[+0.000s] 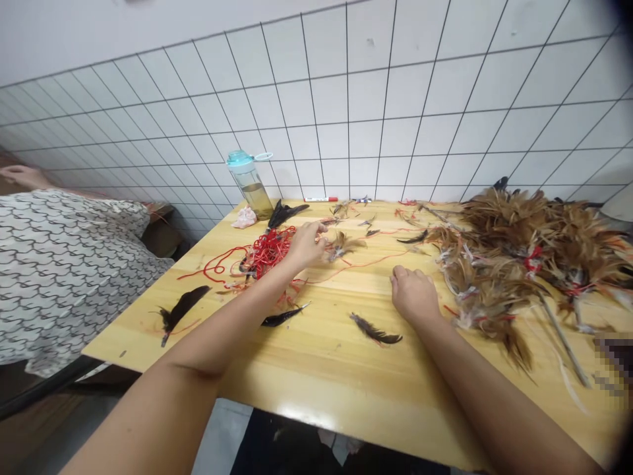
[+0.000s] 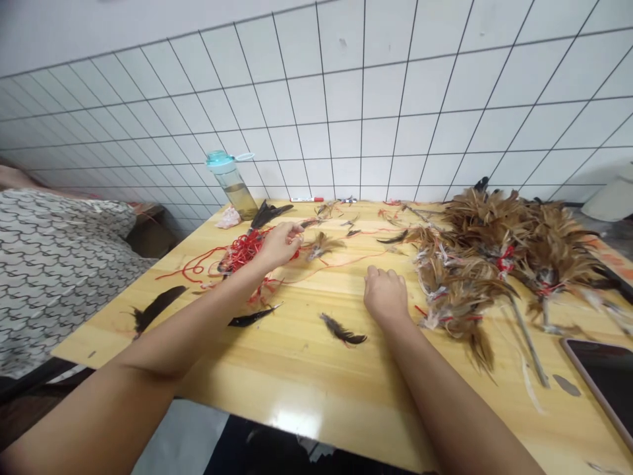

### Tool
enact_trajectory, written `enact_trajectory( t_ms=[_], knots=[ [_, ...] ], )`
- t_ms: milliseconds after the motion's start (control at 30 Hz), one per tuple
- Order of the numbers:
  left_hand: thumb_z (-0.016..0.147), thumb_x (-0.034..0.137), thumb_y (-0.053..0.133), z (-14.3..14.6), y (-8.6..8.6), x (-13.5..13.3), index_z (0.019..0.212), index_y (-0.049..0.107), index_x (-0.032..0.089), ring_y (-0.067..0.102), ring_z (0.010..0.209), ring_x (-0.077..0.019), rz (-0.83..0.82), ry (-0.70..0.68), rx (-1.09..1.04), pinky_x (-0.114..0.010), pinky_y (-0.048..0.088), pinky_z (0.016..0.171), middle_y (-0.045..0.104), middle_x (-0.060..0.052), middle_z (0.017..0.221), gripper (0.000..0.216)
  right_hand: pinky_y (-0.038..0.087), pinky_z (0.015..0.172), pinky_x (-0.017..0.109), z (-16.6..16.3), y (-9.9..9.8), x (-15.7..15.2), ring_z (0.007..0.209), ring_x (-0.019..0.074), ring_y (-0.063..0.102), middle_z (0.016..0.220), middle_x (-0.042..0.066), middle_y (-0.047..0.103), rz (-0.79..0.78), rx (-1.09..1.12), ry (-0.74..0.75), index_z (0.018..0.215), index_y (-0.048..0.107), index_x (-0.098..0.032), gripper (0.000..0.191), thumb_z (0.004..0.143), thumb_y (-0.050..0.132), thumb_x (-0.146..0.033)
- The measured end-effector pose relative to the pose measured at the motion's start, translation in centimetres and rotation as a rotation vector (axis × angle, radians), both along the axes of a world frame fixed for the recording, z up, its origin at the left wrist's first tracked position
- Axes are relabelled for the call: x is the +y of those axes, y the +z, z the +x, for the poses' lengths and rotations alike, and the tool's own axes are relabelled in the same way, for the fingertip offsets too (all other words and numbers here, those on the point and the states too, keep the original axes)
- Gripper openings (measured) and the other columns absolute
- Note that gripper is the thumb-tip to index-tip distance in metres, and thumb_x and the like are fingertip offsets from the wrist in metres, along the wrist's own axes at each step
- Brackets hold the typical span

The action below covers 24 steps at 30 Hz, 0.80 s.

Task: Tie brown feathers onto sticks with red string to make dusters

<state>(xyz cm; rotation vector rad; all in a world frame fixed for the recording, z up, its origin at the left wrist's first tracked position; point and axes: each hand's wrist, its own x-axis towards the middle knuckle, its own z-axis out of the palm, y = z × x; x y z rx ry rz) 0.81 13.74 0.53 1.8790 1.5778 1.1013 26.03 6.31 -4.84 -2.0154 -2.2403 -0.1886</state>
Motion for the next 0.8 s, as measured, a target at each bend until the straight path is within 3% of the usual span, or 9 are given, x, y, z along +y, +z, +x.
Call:
enact_trajectory(
  t_ms=[67, 167, 233, 300, 400, 500, 600, 700, 800],
  knots=[
    [0.077, 0.021, 0.06, 0.6, 0.8, -2.3, 0.09, 0.064, 0.017, 0.057, 0.083, -0.0146, 0.072, -0.239, 0.186, -0.028, 0.044, 0.079, 0.063, -0.005, 0.095, 0.014, 0.028, 0.07, 0.034, 0.0, 0.0, 0.0, 0.088, 0.0251, 0.057, 0.091, 0.01, 0.069, -0.009, 0.004, -0.002, 0.098, 0.056, -0.017, 0.02, 0.094, 0.038, -0.026],
    [0.081, 0.028, 0.062, 2.1, 1.1, -6.2, 0.092, 0.065, 0.017, 0.058, 0.087, -0.0148, -0.006, -0.639, 0.317, -0.026, 0.045, 0.081, 0.064, -0.004, 0.093, 0.015, 0.028, 0.07, 0.033, 0.0, 0.1, 0.1, 0.087, 0.0248, 0.057, 0.09, 0.01, 0.069, -0.019, 0.003, -0.005, 0.098, 0.056, -0.017, 0.02, 0.094, 0.038, -0.026],
    [0.08, 0.028, 0.065, 3.3, 0.3, -8.3, 0.095, 0.065, 0.018, 0.057, 0.095, -0.0167, -0.019, -0.774, 0.415, -0.027, 0.043, 0.086, 0.064, -0.006, 0.098, 0.019, 0.028, 0.07, 0.033, 0.0, 0.1, 0.1, 0.086, 0.0245, 0.057, 0.089, 0.01, 0.069, -0.025, 0.0, -0.008, 0.099, 0.055, -0.017, 0.02, 0.094, 0.038, -0.027],
    [0.08, 0.025, 0.064, 4.3, -0.9, -9.7, 0.096, 0.064, 0.018, 0.055, 0.097, -0.0178, -0.009, -0.815, 0.512, -0.028, 0.042, 0.087, 0.063, -0.006, 0.1, 0.018, 0.028, 0.07, 0.033, 0.0, 0.2, 0.0, 0.087, 0.0245, 0.057, 0.088, 0.011, 0.069, -0.023, -0.001, -0.006, 0.1, 0.055, -0.017, 0.021, 0.094, 0.038, -0.027],
    [0.084, 0.018, 0.054, 5.0, -2.7, -10.6, 0.087, 0.062, 0.017, 0.052, 0.09, -0.0174, 0.022, -0.818, 0.634, -0.028, 0.041, 0.082, 0.06, -0.006, 0.092, 0.008, 0.029, 0.07, 0.033, 0.1, 0.1, -0.2, 0.086, 0.0246, 0.057, 0.089, 0.011, 0.068, -0.017, -0.006, -0.003, 0.101, 0.055, -0.017, 0.021, 0.094, 0.038, -0.028],
    [0.086, 0.015, 0.046, 4.7, -2.7, -10.3, 0.082, 0.058, 0.016, 0.049, 0.085, -0.0175, 0.075, -0.79, 0.638, -0.029, 0.04, 0.078, 0.057, -0.006, 0.087, 0.013, 0.029, 0.071, 0.033, 0.2, 0.0, -0.3, 0.087, 0.0247, 0.057, 0.09, 0.01, 0.068, -0.016, -0.006, -0.006, 0.101, 0.055, -0.018, 0.021, 0.094, 0.038, -0.028],
    [0.085, 0.014, 0.043, 3.7, -1.1, -8.8, 0.081, 0.053, 0.016, 0.048, 0.08, -0.0152, 0.063, -0.65, 0.413, -0.027, 0.039, 0.074, 0.055, -0.004, 0.083, 0.011, 0.03, 0.073, 0.033, 0.2, 0.0, -0.3, 0.089, 0.0241, 0.056, 0.094, 0.01, 0.066, -0.01, 0.018, -0.004, 0.1, 0.056, -0.018, 0.02, 0.094, 0.039, -0.027],
    [0.085, 0.02, 0.046, 2.3, 0.7, -6.0, 0.084, 0.051, 0.017, 0.048, 0.074, -0.0125, 0.0, -0.389, 0.088, -0.025, 0.038, 0.07, 0.054, -0.001, 0.079, 0.006, 0.031, 0.074, 0.033, 0.2, 0.2, -0.2, 0.091, 0.0236, 0.056, 0.098, 0.01, 0.065, -0.022, 0.036, -0.011, 0.1, 0.056, -0.018, 0.02, 0.094, 0.039, -0.027],
    [0.083, 0.024, 0.049, 0.7, 1.3, -2.7, 0.09, 0.053, 0.017, 0.046, 0.068, -0.0108, -0.028, -0.157, -0.184, -0.023, 0.037, 0.067, 0.053, 0.001, 0.076, 0.01, 0.031, 0.074, 0.033, 0.1, 0.3, -0.2, 0.091, 0.0235, 0.056, 0.097, 0.01, 0.065, -0.04, 0.042, -0.016, 0.1, 0.056, -0.018, 0.021, 0.094, 0.039, -0.027]
  ],
)
